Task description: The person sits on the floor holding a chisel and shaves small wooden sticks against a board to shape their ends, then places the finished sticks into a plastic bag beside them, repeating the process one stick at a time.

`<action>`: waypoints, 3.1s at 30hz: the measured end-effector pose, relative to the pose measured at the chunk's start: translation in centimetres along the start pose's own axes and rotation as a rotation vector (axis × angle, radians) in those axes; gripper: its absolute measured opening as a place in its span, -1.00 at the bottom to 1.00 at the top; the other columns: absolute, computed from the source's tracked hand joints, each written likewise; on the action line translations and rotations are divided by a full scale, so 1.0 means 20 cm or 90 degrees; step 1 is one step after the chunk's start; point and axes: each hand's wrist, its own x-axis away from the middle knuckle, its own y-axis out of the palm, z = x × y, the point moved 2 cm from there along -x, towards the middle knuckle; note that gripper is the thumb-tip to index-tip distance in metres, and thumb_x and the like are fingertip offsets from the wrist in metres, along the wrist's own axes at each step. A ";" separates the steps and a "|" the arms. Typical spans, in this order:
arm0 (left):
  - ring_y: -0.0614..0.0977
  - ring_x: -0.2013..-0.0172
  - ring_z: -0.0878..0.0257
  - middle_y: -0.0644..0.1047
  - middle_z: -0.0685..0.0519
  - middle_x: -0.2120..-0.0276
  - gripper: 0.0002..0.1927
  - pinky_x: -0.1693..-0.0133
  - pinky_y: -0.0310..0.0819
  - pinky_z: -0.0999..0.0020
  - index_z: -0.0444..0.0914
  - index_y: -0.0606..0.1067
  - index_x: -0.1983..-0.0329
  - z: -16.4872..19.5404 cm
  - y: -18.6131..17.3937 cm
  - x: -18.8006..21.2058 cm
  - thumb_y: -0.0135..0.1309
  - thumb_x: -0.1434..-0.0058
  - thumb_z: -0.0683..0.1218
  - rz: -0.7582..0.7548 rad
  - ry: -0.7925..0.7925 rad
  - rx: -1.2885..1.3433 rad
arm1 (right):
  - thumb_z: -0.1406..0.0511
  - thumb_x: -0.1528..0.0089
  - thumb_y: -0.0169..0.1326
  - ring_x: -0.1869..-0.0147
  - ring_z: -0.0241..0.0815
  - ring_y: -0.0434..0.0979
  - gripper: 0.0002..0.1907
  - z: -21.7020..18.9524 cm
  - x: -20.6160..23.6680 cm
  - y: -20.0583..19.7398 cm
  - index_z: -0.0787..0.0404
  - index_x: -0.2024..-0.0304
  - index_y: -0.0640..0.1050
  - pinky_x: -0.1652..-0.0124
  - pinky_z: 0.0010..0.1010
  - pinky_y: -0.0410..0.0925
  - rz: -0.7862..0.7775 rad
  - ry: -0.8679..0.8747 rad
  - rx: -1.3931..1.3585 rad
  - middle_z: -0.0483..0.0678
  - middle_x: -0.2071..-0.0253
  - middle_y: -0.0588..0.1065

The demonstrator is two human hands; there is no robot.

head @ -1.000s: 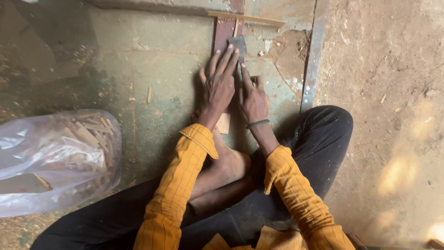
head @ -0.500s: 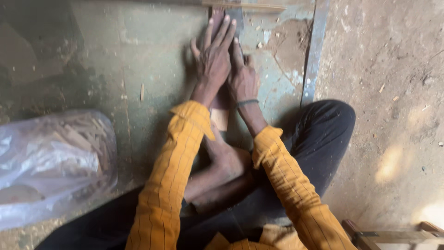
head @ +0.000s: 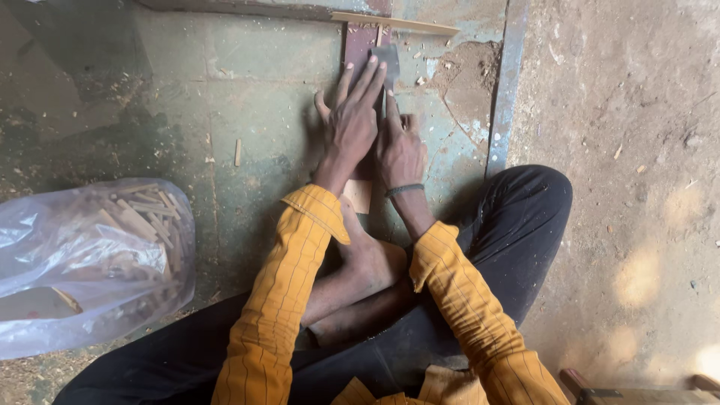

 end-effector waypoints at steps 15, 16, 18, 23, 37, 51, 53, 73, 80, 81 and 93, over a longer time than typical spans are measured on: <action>0.10 -0.48 0.19 0.26 0.33 -0.46 -0.32 -0.26 -0.27 -0.54 0.15 0.14 -0.52 -0.03 -0.06 -0.24 -0.09 -0.38 -0.21 0.018 -0.020 0.032 | 0.26 -0.29 0.03 0.40 0.20 0.60 -0.30 -0.14 -0.18 0.06 -0.04 -0.49 0.21 0.44 -0.06 0.44 0.017 0.043 0.048 0.35 -0.12 0.44; 0.16 -0.47 0.19 0.33 0.30 -0.42 -0.32 -0.26 -0.27 -0.53 0.12 0.16 -0.51 -0.03 -0.08 -0.23 -0.08 -0.37 -0.22 0.034 -0.018 0.061 | 0.24 -0.38 0.01 0.32 0.14 0.62 -0.38 -0.13 -0.16 0.04 -0.01 -0.50 0.22 0.34 -0.11 0.46 0.057 0.017 -0.020 0.27 -0.06 0.48; 0.32 -0.35 0.14 0.47 0.20 -0.28 -0.34 -0.24 -0.09 -0.39 0.06 0.25 -0.45 -0.03 -0.12 -0.22 -0.03 -0.31 -0.24 0.096 -0.038 0.121 | 0.19 -0.58 -0.02 0.18 0.02 0.65 -0.52 -0.06 -0.12 -0.04 0.06 -0.52 0.24 0.14 -0.20 0.50 0.140 -0.037 -0.155 0.13 0.04 0.57; 0.68 0.14 0.16 0.60 -0.02 0.10 -0.75 0.03 0.60 0.23 -0.14 0.52 -0.08 -0.03 -0.15 -0.23 0.10 -0.35 -0.20 0.232 -0.116 0.368 | 0.16 -0.46 -0.08 0.58 -0.41 0.30 -0.51 0.22 0.07 -0.27 0.31 -0.33 0.44 0.61 -0.54 0.23 -0.095 0.346 -0.728 -0.13 0.34 0.44; 0.65 0.40 0.14 0.58 -0.02 0.43 -0.88 0.33 0.53 0.25 -0.29 0.53 0.45 0.09 -0.03 -0.43 0.27 -0.06 -0.29 0.306 -0.137 0.227 | 0.24 -0.39 0.03 0.55 -0.45 0.33 -0.51 0.36 0.16 -0.32 0.24 -0.36 0.41 0.58 -0.57 0.25 -0.045 0.344 -0.712 -0.18 0.27 0.46; 0.77 0.35 0.22 0.71 -0.04 0.36 -0.82 0.28 0.62 0.35 -0.31 0.62 0.33 0.08 -0.01 -0.44 0.36 0.01 -0.25 0.249 -0.196 0.346 | 0.25 -0.35 0.15 0.33 -0.12 0.61 -0.46 0.35 0.16 -0.30 0.20 -0.37 0.41 0.27 -0.25 0.43 0.014 0.171 -0.310 0.13 0.31 0.56; 0.76 0.37 0.21 0.71 -0.04 0.37 -0.79 0.30 0.63 0.34 -0.32 0.60 0.36 0.07 0.00 -0.44 0.39 0.05 -0.22 0.245 -0.206 0.388 | 0.25 -0.36 0.16 0.20 0.00 0.66 -0.45 0.33 0.16 -0.29 0.19 -0.39 0.39 0.13 -0.19 0.46 0.032 0.109 -0.267 0.20 0.19 0.60; 0.38 -0.33 0.16 0.40 0.20 -0.37 -0.32 -0.28 0.21 0.13 -0.09 0.43 -0.37 0.08 0.02 0.11 -0.03 -0.16 -0.38 0.146 0.042 0.097 | 0.32 -0.18 0.15 0.20 0.26 0.58 -0.25 0.10 0.00 0.00 0.05 -0.44 0.28 0.30 -0.02 0.44 -0.026 -0.053 0.013 0.24 0.05 0.48; 0.33 -0.39 0.18 0.32 0.29 -0.44 -0.22 -0.28 0.06 -0.02 -0.03 0.35 -0.44 0.04 0.02 -0.03 -0.05 -0.13 -0.39 0.122 0.032 0.073 | 0.33 -0.24 0.09 0.20 0.24 0.60 -0.27 0.03 -0.10 0.03 -0.03 -0.47 0.25 0.32 -0.01 0.43 -0.045 0.007 0.030 0.22 -0.01 0.49; 0.32 -0.40 0.18 0.31 0.31 -0.44 -0.22 -0.29 0.05 -0.04 -0.01 0.34 -0.46 0.03 0.01 -0.05 -0.05 -0.16 -0.39 0.120 0.026 0.063 | 0.33 -0.25 0.10 0.20 0.25 0.60 -0.26 0.01 -0.12 0.04 -0.02 -0.48 0.24 0.31 0.00 0.42 -0.037 -0.006 0.023 0.22 -0.02 0.49; 0.25 -0.40 0.15 0.27 0.30 -0.44 -0.32 -0.25 -0.02 -0.32 0.01 0.33 -0.43 0.11 -0.20 -0.18 -0.02 -0.22 -0.27 0.021 0.013 0.034 | 0.32 -0.26 0.08 0.18 0.29 0.59 -0.30 -0.18 -0.18 -0.06 -0.03 -0.46 0.26 0.25 0.05 0.43 0.001 0.024 -0.045 0.29 0.00 0.49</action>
